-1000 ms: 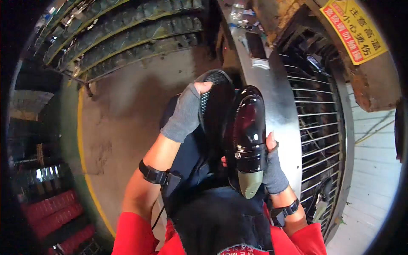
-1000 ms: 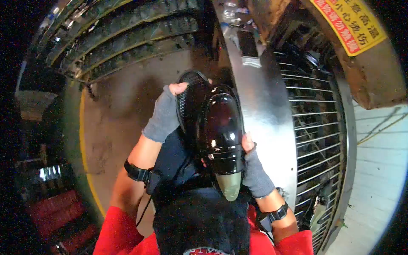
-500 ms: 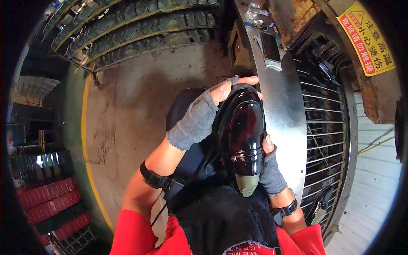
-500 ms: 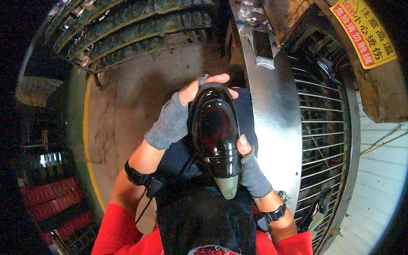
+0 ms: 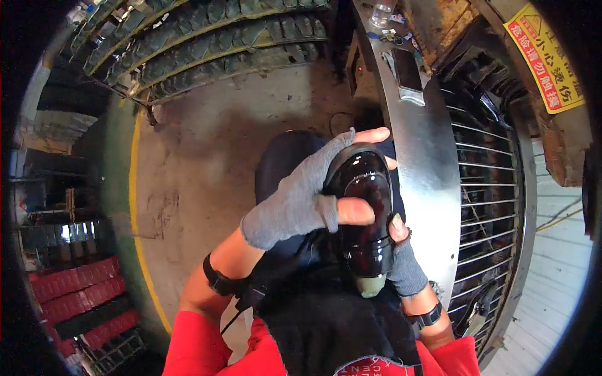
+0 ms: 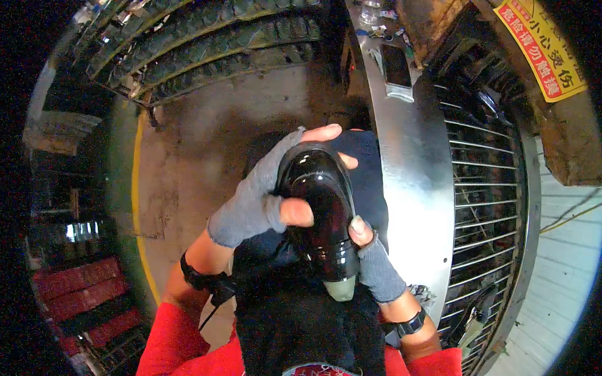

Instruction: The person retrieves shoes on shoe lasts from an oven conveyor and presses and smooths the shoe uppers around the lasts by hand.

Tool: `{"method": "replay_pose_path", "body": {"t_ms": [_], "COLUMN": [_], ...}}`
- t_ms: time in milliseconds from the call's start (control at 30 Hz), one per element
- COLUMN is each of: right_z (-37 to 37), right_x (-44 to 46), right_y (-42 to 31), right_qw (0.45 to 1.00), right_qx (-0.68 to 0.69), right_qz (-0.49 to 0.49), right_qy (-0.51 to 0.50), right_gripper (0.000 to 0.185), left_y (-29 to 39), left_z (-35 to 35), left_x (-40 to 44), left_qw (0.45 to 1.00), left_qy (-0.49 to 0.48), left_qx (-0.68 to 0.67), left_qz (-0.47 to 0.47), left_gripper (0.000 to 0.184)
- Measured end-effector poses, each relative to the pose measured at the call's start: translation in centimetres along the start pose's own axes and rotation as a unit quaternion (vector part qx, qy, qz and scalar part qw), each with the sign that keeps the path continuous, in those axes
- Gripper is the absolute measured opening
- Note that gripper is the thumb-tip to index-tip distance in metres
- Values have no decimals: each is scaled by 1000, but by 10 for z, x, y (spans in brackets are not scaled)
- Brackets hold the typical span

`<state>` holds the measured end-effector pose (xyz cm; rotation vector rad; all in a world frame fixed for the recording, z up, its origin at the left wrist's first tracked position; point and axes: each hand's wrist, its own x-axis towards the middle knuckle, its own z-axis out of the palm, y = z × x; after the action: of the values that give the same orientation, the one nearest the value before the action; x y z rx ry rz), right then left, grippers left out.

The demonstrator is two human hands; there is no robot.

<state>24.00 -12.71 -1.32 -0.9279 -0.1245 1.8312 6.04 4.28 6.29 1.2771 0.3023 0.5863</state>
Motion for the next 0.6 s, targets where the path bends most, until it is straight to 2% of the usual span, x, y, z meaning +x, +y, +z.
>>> {"method": "replay_pose_path", "body": {"t_ms": [100, 167, 300, 367, 400, 467, 533, 600], "right_z": [-5, 4, 4, 11, 18, 28, 18, 13], "right_x": [-1, -5, -8, -7, -5, -5, -4, -7], "right_y": [2, -2, 0, -3, -8, -19, -19, -22], "right_qw": [999, 998, 996, 988, 989, 958, 947, 906], "right_qx": [-12, -37, -60, -144, -137, -263, -290, -370], "right_qz": [26, 39, 49, -2, -14, -62, -81, -178], "right_qy": [-17, -18, -49, -49, -55, -98, -114, -105], "right_gripper": [99, 101, 103, 100, 100, 80, 78, 77], "left_y": [15, 26, 28, 23, 24, 25, 27, 27], "left_z": [4, 3, 1, 7, 4, -4, -13, -8], "left_x": [-6, -9, -19, -30, -34, -42, -48, -56], "left_qw": [998, 986, 981, 998, 998, 989, 976, 995], "left_qy": [17, 1, -25, 13, 4, 3, -14, 61], "left_qx": [56, 159, 186, 27, 39, 145, 214, 31], "left_qz": [-29, -56, -38, -52, -53, -8, 32, 75], "left_gripper": [93, 91, 89, 94, 94, 99, 103, 87]}}
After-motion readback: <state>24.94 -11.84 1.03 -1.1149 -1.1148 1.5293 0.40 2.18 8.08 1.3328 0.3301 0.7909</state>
